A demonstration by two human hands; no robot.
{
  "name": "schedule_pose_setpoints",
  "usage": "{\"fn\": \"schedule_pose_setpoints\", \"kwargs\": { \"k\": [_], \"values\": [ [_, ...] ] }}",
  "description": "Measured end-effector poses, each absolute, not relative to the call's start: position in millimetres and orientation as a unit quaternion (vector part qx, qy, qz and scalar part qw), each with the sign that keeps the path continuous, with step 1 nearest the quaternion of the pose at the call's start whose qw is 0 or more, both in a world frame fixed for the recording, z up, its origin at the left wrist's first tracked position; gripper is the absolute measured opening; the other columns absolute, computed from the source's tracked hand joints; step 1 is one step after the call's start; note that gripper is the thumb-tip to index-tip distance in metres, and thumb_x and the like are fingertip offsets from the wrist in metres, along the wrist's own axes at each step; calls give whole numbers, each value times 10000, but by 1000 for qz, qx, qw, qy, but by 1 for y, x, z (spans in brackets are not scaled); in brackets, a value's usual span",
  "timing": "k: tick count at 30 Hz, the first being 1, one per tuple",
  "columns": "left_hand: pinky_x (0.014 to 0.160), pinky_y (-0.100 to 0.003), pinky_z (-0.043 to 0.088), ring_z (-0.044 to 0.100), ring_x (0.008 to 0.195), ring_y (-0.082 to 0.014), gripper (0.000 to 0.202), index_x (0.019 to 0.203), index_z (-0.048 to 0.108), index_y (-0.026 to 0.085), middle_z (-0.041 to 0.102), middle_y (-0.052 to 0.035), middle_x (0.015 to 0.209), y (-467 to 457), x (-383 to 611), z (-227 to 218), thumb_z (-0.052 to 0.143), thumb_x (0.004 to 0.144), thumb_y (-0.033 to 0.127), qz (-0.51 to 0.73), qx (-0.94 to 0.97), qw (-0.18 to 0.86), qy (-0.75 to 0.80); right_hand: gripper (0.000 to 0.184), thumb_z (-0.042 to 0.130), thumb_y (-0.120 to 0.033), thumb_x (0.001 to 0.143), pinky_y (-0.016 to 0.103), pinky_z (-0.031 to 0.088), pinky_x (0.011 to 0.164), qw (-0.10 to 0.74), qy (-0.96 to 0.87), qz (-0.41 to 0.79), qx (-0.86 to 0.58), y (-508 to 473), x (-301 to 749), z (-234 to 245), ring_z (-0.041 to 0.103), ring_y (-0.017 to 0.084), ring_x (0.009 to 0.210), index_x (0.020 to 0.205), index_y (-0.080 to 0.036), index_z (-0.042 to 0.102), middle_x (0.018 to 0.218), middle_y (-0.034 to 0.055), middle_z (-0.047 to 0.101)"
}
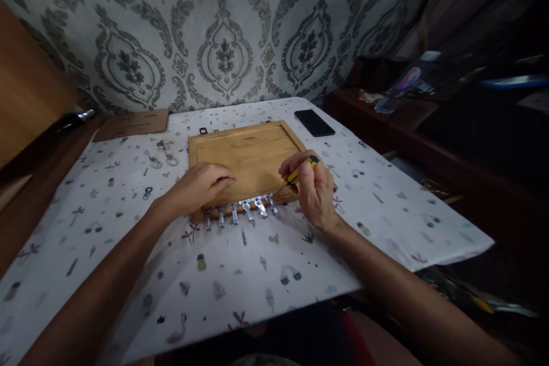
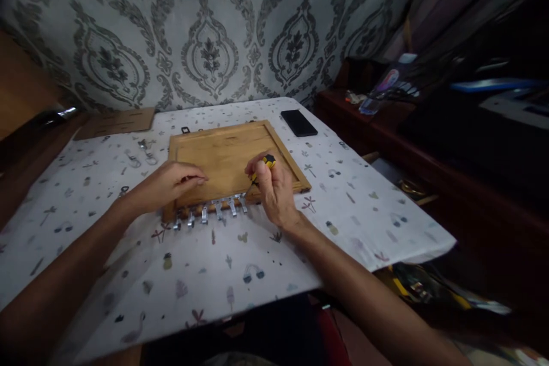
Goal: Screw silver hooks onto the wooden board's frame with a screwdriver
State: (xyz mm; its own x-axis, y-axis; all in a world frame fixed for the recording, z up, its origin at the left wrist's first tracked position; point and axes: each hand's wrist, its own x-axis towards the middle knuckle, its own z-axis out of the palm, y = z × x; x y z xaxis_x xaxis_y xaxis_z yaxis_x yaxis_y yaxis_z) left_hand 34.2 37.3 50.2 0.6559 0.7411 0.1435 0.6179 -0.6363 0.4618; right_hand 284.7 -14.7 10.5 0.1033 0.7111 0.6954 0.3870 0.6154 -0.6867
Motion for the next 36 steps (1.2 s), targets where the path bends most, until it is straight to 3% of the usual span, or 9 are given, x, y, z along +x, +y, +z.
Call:
{"fn": "schedule_pose_setpoints", "kwargs": {
  "k": [10,13,17,25,36],
  "values": [
    [713,-279,527,703,776,-205,356,997,781,162,788,-47,877,17,-34,26,552,968,432,297,787,236,487,520,398,-644,1069,282,423,534,626,-648,150,-406,-12,283,8,531,149,617,831,-226,598,752,23,602],
    [816,-315,545,720,912,-225,320,1067,787,170,792,-76,1026,9,-16,22,538,1012,363,279,823,221,442,531,386,-648,1071,297,447,570,621,-654,128,-412,-14,283,11,549,157,642,824,-228,598,756,25,614],
    [852,-327,538,683,978,-216,360,1197,764,181,738,-84,1025,3,21,26,426,1074,176,227,897,188,331,534,378,-634,1079,310,460,605,613,-658,122,-420,-15,285,11,561,154,648,809,-225,589,754,23,623],
    [906,-347,494,592,1054,-234,526,1280,762,288,675,-67,1071,13,62,25,498,962,-38,106,950,116,271,518,384,-651,1071,275,420,530,613,-651,156,-418,-15,284,6,521,142,624,855,-229,595,781,19,616],
    [918,-352,424,543,1052,-237,544,1301,739,282,618,-52,1041,11,70,26,540,926,-59,66,954,99,275,525,411,-665,1058,269,395,500,616,-647,172,-416,-17,284,9,497,135,606,848,-227,611,771,20,611]
  ]
}}
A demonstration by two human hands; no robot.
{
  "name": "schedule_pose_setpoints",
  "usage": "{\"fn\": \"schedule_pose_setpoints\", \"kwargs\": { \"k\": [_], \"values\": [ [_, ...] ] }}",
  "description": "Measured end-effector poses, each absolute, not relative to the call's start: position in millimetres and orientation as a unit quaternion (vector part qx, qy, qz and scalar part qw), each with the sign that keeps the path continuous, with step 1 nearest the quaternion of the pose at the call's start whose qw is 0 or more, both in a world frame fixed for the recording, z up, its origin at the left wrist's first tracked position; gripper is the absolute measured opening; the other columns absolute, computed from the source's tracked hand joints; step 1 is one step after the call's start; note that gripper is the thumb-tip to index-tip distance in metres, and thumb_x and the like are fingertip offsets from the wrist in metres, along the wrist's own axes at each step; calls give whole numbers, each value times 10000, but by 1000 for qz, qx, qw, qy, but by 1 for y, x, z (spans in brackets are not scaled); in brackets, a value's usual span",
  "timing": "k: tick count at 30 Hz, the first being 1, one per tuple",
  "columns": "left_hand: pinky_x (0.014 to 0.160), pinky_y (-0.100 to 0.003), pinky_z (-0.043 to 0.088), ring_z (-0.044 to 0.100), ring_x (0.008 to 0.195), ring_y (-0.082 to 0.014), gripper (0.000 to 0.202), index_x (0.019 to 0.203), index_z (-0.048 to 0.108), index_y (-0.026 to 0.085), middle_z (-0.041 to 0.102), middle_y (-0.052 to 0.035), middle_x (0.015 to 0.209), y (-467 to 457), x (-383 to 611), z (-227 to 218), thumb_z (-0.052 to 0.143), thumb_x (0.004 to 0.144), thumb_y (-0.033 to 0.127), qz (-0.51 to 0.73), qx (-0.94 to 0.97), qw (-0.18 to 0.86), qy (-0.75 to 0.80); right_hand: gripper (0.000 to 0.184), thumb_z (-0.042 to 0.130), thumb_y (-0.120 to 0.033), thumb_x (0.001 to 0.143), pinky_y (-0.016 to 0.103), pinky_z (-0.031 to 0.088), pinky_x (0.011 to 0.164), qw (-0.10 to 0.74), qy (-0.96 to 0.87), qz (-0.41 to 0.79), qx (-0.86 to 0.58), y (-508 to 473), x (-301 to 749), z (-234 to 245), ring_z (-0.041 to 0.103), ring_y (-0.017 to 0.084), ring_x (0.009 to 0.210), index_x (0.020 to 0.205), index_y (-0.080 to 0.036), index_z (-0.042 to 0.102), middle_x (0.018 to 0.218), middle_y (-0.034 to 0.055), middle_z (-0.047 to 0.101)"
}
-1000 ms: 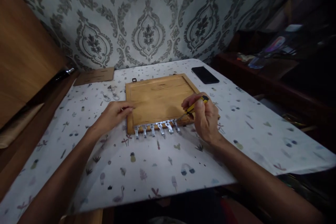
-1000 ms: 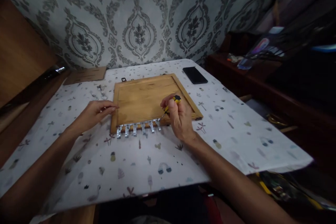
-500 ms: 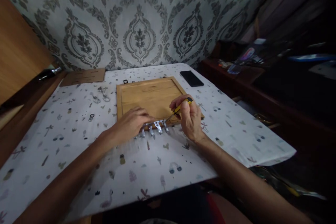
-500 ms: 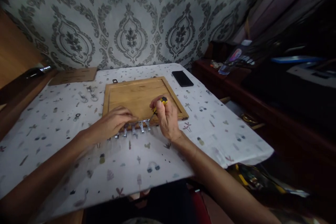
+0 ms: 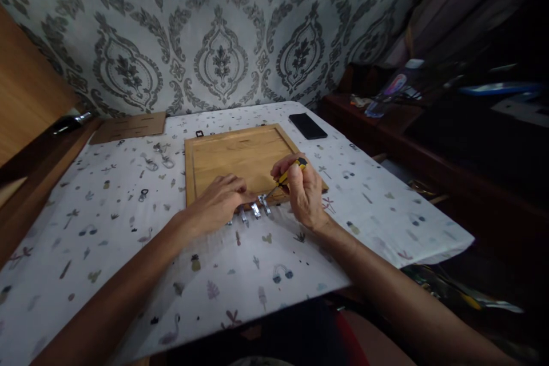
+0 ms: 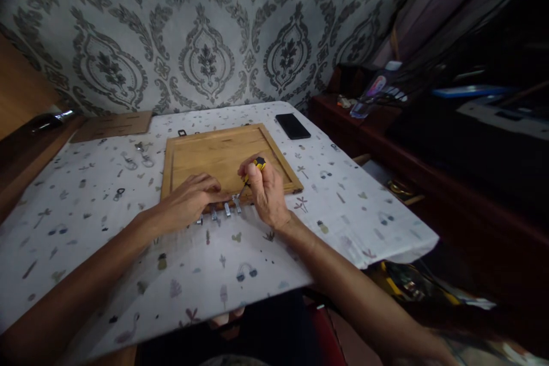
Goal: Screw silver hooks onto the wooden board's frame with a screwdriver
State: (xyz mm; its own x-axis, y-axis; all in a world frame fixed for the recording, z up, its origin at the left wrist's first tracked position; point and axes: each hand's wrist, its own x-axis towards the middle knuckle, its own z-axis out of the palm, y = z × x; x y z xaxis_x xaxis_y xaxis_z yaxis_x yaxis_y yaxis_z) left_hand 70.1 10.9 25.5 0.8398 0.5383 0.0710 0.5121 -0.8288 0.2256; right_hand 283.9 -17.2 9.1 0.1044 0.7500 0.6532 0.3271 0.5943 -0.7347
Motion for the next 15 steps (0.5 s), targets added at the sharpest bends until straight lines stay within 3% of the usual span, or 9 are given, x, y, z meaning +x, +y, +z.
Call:
{"fn": "schedule_pose_setpoints", "kwargs": {
  "k": [9,15],
  "values": [
    [889,-352,401,538,1037,-236,306,1163,773,254,633,-55,1010,12,74,27,533,1054,99,79,954,122,261,528,412,-663,1058,256,397,489,624,-636,184,-414,-14,284,6,492,128,599,839,-222,603,774,20,600],
    [900,-359,407,555,1049,-235,335,1078,778,226,634,-54,1021,13,76,26,517,1019,25,60,959,100,257,510,441,-657,1053,251,420,486,634,-627,188,-412,-17,284,6,540,138,631,842,-222,606,785,24,612]
  ]
}}
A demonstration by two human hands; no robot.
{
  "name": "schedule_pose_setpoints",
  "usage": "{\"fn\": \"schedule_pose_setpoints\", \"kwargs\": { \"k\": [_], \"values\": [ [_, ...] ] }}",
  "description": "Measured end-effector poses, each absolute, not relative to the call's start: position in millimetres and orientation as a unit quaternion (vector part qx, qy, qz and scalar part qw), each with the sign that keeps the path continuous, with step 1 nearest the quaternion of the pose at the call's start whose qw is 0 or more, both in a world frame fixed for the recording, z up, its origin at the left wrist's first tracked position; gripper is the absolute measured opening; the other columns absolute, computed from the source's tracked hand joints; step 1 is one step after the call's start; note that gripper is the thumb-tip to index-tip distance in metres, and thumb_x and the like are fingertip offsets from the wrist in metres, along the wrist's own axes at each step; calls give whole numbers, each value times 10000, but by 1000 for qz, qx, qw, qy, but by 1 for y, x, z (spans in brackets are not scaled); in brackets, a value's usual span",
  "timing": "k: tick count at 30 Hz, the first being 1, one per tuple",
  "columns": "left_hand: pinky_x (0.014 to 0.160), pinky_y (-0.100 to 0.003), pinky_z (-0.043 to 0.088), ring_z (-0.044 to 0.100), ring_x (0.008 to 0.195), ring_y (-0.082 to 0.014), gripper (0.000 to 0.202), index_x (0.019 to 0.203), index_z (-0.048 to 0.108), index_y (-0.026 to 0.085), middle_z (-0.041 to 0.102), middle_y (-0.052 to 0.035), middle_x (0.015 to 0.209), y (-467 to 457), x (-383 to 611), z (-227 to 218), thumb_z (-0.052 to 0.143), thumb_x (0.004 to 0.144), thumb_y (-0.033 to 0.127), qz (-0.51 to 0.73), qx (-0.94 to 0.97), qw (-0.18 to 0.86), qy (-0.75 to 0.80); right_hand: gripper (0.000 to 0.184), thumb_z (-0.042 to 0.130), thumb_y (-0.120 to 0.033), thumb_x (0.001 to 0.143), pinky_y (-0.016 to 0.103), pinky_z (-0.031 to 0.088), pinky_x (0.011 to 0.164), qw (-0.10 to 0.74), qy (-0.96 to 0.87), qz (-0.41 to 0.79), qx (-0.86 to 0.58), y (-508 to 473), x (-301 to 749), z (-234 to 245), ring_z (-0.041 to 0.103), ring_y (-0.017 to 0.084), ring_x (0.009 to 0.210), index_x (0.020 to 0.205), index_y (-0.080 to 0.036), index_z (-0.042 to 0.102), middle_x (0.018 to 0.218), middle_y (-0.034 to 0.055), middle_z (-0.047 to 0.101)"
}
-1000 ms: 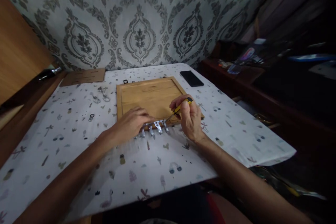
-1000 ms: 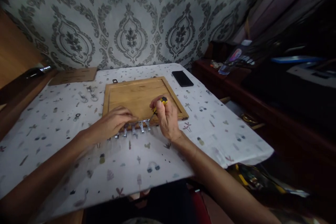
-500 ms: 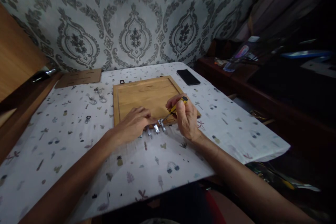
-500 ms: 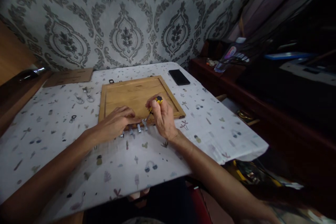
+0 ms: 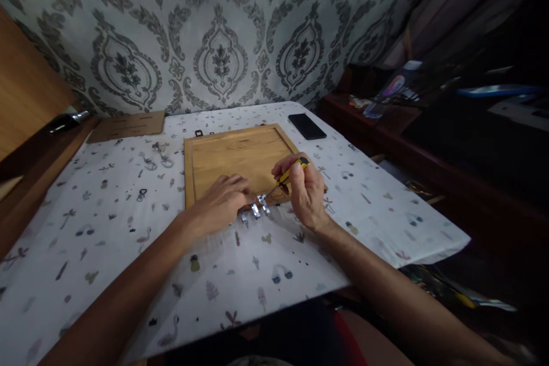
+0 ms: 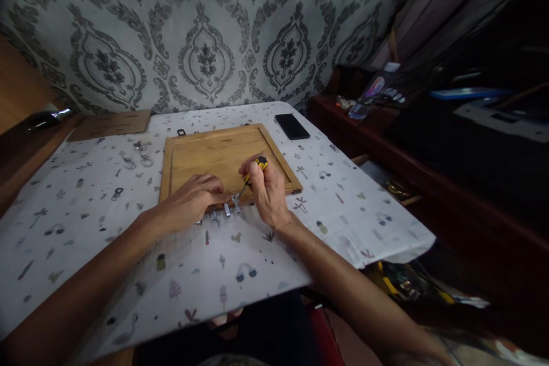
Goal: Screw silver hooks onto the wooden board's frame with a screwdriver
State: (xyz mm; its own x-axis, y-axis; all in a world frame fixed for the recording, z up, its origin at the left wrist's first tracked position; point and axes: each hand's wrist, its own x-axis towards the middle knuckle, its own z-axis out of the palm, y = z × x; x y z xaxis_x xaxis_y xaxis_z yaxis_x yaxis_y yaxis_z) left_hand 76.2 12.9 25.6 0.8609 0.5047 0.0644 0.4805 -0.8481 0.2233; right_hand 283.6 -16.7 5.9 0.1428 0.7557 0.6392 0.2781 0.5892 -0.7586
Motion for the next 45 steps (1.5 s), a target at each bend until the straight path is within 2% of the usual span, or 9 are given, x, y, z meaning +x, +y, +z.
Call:
{"fn": "schedule_pose_setpoints", "kwargs": {
  "k": [5,11,17,23,29,38,42,45],
  "values": [
    [874,-359,406,566,1029,-229,287,1021,788,224,629,-51,996,14,76,22,565,1005,44,77,955,113,263,453,481,-602,1065,250,444,477,665,-599,197,-400,-19,284,24,577,134,609,876,-219,633,757,21,657],
    [871,-359,393,559,1015,-226,311,1037,784,212,623,-47,973,10,77,24,537,1007,25,85,955,100,266,525,529,-697,1002,242,394,429,641,-613,238,-396,-8,277,47,484,96,468,813,-215,619,642,-5,658],
    [913,-390,397,560,1056,-248,302,1028,778,181,644,-62,1006,3,79,26,501,1046,62,70,955,85,277,573,524,-719,992,251,385,439,632,-614,244,-405,-6,269,35,501,105,493,765,-204,626,613,1,638],
    [902,-382,409,555,1016,-243,335,1043,778,183,641,-67,992,2,79,26,470,1044,50,74,954,86,279,571,514,-716,999,253,381,438,635,-607,242,-412,-5,271,30,512,108,496,760,-208,617,610,0,636],
    [900,-373,409,557,1010,-237,319,970,766,185,640,-62,978,2,78,23,483,1044,58,91,954,85,272,598,504,-738,989,261,377,440,624,-612,241,-422,-4,271,31,492,102,481,750,-202,619,606,7,643],
    [915,-389,423,578,1045,-247,346,983,778,176,664,-70,993,1,79,22,467,1037,32,89,952,79,282,509,587,-670,988,246,378,454,611,-625,282,-395,-4,272,31,484,87,495,796,-200,618,629,-18,622],
    [926,-395,428,577,1051,-250,345,1069,784,185,662,-69,995,1,80,24,487,1021,18,79,952,80,283,473,647,-655,959,217,399,437,619,-612,323,-372,-5,274,31,574,96,556,833,-201,608,723,-1,652],
    [924,-389,428,578,1045,-245,337,1059,778,181,660,-66,999,2,80,26,496,1010,4,70,953,87,281,497,578,-696,976,206,422,433,627,-594,348,-365,-5,277,29,640,118,606,952,-204,640,768,11,672]
  ]
}}
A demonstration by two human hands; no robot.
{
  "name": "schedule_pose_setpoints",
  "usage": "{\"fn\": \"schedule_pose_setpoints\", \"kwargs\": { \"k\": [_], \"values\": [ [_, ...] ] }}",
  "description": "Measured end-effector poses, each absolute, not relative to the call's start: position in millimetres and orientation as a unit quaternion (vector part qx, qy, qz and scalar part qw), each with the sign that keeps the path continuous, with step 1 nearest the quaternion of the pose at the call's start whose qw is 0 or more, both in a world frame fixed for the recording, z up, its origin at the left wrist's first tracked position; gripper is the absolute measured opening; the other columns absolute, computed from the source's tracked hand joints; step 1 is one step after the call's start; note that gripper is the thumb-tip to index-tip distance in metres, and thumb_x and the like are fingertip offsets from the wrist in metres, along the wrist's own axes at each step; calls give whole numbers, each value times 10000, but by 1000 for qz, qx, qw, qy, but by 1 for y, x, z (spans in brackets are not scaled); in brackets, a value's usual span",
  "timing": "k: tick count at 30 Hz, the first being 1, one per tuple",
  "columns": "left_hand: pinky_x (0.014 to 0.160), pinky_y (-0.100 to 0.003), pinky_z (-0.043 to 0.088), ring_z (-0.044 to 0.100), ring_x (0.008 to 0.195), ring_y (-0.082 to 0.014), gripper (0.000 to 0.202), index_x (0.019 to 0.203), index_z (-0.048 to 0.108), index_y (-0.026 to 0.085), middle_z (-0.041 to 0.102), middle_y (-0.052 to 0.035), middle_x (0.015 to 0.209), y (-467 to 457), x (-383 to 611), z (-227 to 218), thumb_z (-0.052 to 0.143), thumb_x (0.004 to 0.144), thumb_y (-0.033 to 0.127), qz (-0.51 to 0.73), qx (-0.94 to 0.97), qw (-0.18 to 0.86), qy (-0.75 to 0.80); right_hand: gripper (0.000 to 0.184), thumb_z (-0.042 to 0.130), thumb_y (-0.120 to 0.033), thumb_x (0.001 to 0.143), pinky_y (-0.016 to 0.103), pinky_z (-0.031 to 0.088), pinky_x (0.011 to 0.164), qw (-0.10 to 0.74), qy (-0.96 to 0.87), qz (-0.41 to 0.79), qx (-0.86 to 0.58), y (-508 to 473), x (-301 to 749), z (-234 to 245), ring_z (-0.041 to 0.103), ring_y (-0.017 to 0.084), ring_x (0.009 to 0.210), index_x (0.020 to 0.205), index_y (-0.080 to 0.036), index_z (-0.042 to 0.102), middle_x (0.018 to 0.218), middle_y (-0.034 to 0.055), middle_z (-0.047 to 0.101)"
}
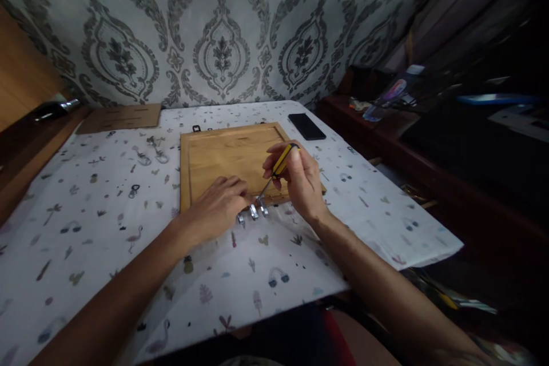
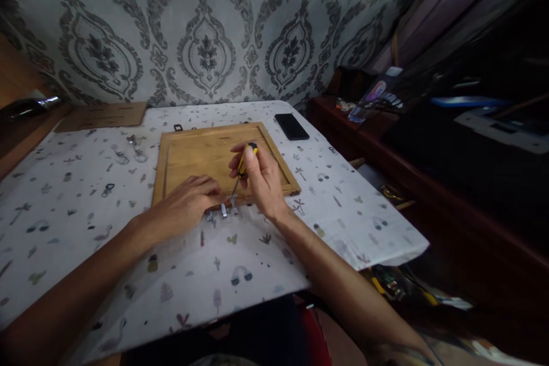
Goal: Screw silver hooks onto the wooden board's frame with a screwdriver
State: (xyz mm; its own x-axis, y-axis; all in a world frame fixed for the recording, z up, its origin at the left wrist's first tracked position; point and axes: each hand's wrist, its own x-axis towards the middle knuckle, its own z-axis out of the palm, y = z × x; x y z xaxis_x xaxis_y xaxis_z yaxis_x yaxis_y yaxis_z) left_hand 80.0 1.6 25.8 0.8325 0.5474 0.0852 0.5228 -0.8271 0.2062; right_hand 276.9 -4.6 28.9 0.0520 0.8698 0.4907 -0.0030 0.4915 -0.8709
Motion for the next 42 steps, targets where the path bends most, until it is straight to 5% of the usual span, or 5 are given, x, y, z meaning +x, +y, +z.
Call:
{"fn": "schedule_pose_setpoints", "kwargs": {
  "k": [5,13,18,42],
  "values": [
    [923,-366,429,579,1040,-235,331,997,777,179,663,-61,993,2,80,24,502,1006,-7,92,951,90,280,463,561,-670,1002,199,444,432,631,-599,356,-341,-3,281,25,660,126,618,1170,-245,634,762,-10,664],
    [908,-373,457,603,1060,-248,345,1042,780,186,681,-69,1017,4,79,19,507,987,-17,102,953,92,271,367,782,-534,907,176,493,424,651,-590,345,-331,-6,280,28,725,130,662,905,-239,563,808,-12,724],
    [966,-368,476,641,1155,-240,341,1058,749,184,737,-68,1180,7,79,10,520,953,-45,132,957,113,232,368,805,-496,899,171,473,410,651,-580,369,-321,-4,282,27,715,115,584,892,-235,547,749,-22,742],
    [989,-388,519,714,1066,-223,246,987,773,208,762,-51,1183,17,80,11,637,911,18,159,945,188,213,363,798,-517,898,183,494,415,646,-590,352,-332,-5,282,29,730,125,610,877,-225,583,753,-15,738]
  ]
}}
